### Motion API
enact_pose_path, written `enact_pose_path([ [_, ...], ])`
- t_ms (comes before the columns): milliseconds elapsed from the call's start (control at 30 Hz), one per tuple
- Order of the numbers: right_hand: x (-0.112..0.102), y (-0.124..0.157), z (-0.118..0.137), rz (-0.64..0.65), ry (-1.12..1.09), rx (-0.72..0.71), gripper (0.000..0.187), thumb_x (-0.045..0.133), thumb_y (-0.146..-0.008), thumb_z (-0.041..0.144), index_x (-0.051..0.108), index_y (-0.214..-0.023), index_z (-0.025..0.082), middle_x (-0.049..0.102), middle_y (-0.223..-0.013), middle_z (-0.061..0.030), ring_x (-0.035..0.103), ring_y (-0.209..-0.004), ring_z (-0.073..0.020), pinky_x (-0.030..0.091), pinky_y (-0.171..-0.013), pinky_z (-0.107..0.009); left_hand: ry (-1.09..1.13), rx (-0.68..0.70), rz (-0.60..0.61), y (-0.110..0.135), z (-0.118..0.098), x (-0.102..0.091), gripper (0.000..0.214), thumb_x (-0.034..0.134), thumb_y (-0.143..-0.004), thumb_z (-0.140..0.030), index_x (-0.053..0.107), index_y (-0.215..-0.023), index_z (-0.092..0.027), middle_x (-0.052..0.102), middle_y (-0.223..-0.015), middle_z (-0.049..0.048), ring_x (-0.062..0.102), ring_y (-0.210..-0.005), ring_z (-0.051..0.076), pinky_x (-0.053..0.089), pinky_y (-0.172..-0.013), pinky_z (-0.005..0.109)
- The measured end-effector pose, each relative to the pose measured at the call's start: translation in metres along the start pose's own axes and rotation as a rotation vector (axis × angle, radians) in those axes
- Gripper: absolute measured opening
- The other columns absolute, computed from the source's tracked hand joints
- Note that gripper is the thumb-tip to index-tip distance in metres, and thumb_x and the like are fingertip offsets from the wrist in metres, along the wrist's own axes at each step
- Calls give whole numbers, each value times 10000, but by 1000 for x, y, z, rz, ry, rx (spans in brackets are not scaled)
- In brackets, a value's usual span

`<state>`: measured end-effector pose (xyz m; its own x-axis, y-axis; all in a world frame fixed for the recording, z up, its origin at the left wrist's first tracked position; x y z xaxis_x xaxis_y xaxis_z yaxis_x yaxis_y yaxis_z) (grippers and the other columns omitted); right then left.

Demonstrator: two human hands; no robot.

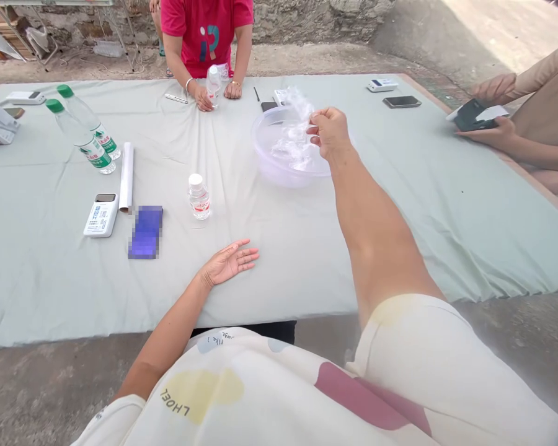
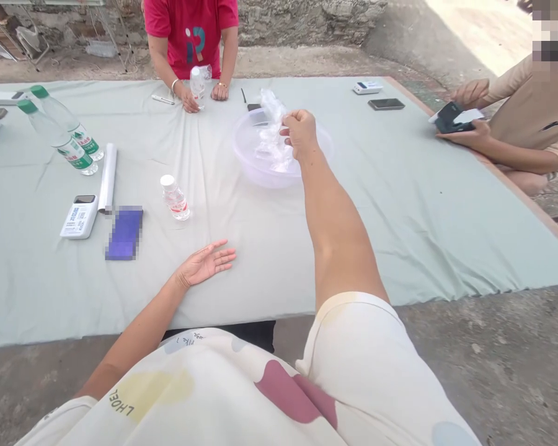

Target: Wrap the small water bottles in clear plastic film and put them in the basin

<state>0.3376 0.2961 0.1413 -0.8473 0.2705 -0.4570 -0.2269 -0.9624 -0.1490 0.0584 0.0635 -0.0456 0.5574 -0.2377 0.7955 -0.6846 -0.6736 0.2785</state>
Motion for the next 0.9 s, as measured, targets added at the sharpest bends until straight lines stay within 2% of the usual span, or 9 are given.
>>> enact_pose_path([
  [100,1,35,16,-46,-281,-3,197,541,-901,466,522,-839,280,660,-981,-45,633,-1003,-181,494,-763,-347,-12,37,-13,4,0,1,410,639,-923,-395,615,-1280,-195,666,-1279,159,611,-1241,286,363,-1137,507],
  [200,13,89,18,62,-383,4,291,655,-814,539,513,-780,287,660,-929,-23,631,-914,-204,527,-718,-362,-24,81,-87,8,-10,8,416,627,-921,-441,621,-1250,-186,673,-1248,156,630,-1205,295,414,-1096,519],
  [367,48,186,5,228,-601,-49,316,771,-730,531,579,-738,280,597,-774,12,601,-768,-173,531,-682,-328,-50,115,-189,8,-42,45,602,527,-883,-688,579,-1249,-213,653,-1241,159,627,-1184,340,493,-967,590],
  [467,68,226,-1,218,-597,-84,260,776,-749,504,637,-751,285,626,-831,5,619,-856,-177,541,-809,-332,-159,108,-207,4,-50,68,603,670,-797,-661,582,-1182,-206,685,-1098,122,681,-1023,295,542,-864,517],
  [533,76,241,-4,181,-619,-59,258,765,-759,511,638,-761,287,664,-910,-3,633,-918,-186,540,-868,-346,-266,118,-205,3,-47,79,501,793,-727,-534,609,-1040,-189,681,-932,58,678,-839,202,552,-771,393],
  [633,80,252,-10,133,-704,42,274,752,-766,511,600,-772,283,698,-972,2,651,-907,-174,559,-817,-332,-383,206,-248,10,-40,84,364,834,-675,-389,597,-857,-182,597,-759,-28,574,-666,93,499,-643,249],
  [800,73,248,-29,64,-951,252,328,791,-718,480,540,-770,275,714,-877,29,664,-732,-135,561,-609,-262,-504,379,-410,36,-37,69,257,788,-685,-304,570,-749,-185,555,-688,-53,524,-608,64,436,-579,201],
  [900,69,246,-41,-18,-1039,333,317,788,-718,448,526,-770,276,722,-894,28,705,-822,-159,591,-635,-282,-470,401,-501,57,-38,48,253,784,-686,-299,561,-730,-188,555,-679,-57,524,-594,60,441,-593,207],
])
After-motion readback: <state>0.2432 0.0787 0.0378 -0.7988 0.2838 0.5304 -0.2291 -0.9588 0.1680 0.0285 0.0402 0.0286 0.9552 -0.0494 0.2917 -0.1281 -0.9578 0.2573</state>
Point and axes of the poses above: each hand's wrist, its own y-axis away from the middle knuckle, its own x-axis out of the palm, z = x × y, the point moved 3 cm from there along -y, towards the middle knuckle
